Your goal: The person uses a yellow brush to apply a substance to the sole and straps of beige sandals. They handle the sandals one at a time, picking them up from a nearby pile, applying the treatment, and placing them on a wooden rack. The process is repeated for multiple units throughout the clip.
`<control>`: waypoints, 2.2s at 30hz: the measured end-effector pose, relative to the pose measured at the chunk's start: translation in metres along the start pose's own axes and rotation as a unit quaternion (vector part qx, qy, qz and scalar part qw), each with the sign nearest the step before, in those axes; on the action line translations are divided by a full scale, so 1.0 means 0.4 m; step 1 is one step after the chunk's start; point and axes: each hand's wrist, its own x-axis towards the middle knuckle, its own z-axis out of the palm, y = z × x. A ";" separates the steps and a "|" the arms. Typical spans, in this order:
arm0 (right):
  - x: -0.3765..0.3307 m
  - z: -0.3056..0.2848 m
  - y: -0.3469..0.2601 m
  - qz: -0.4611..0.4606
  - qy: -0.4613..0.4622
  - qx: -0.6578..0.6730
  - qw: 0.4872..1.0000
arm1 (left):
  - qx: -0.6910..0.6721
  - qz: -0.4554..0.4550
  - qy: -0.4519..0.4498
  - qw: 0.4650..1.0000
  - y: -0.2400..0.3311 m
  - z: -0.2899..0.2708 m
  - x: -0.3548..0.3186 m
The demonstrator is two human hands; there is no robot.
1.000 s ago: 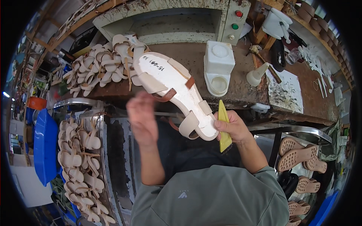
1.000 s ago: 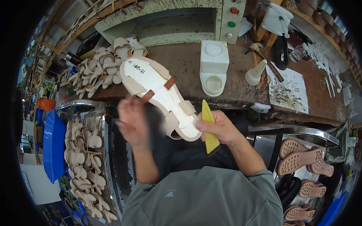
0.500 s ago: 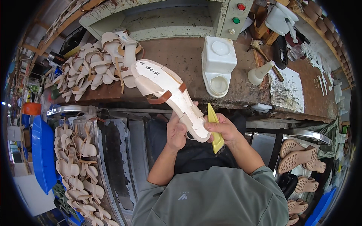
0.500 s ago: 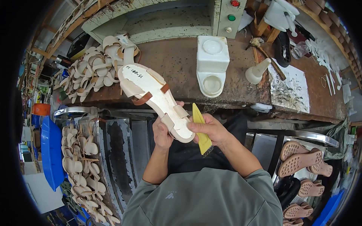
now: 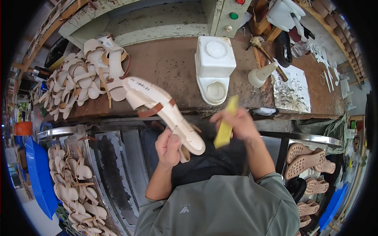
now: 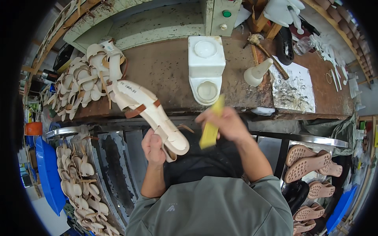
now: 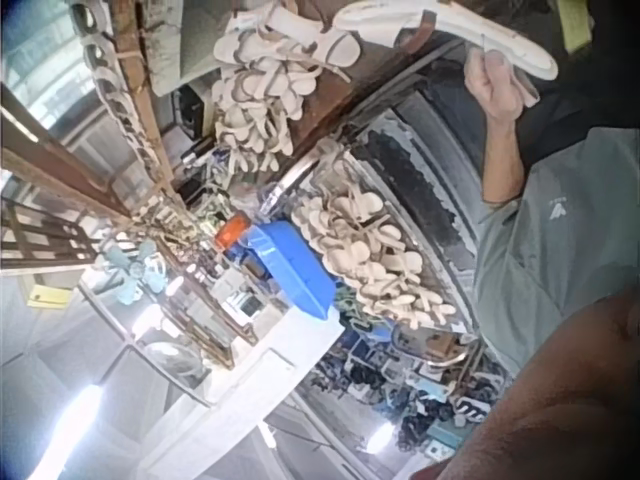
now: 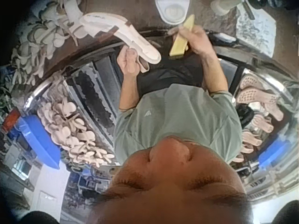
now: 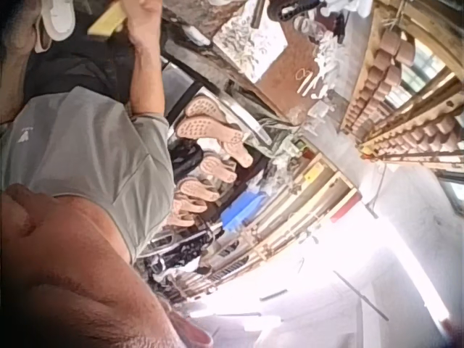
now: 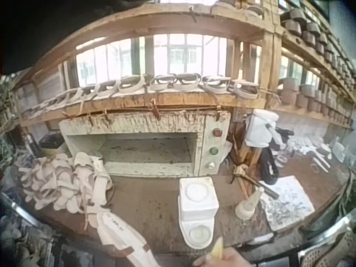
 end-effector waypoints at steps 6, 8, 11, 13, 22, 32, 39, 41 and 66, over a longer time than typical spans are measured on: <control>0.059 -0.063 -0.033 -0.230 0.203 -0.221 0.926 | -0.038 -0.072 0.046 0.996 -0.039 -0.015 0.009; 0.069 -0.046 -0.033 -0.246 0.211 -0.347 0.880 | -0.040 -0.071 0.049 0.995 -0.056 -0.013 0.009; 0.082 -0.055 -0.004 -0.238 0.216 -0.352 0.879 | -0.007 -0.065 0.032 0.997 -0.065 -0.030 0.013; 0.090 -0.055 0.004 -0.234 0.212 -0.348 0.882 | -0.009 -0.073 0.033 0.997 -0.063 -0.032 0.021; 0.096 -0.082 0.020 -0.139 0.235 -0.173 0.946 | -0.036 -0.074 -0.017 0.996 -0.058 -0.021 0.046; -0.008 0.075 -0.073 -0.405 0.137 -0.077 0.901 | -0.069 -0.002 -0.122 0.990 0.052 0.055 0.039; -0.039 0.127 -0.092 -0.520 0.069 -0.180 0.832 | -0.071 0.070 -0.151 0.984 0.129 0.087 0.004; -0.056 0.138 -0.086 -0.529 0.077 -0.173 0.827 | -0.065 0.075 -0.163 0.982 0.138 0.083 -0.013; -0.217 0.178 -0.062 -0.550 0.018 -0.141 0.823 | -0.052 0.160 -0.190 0.967 0.211 0.103 -0.105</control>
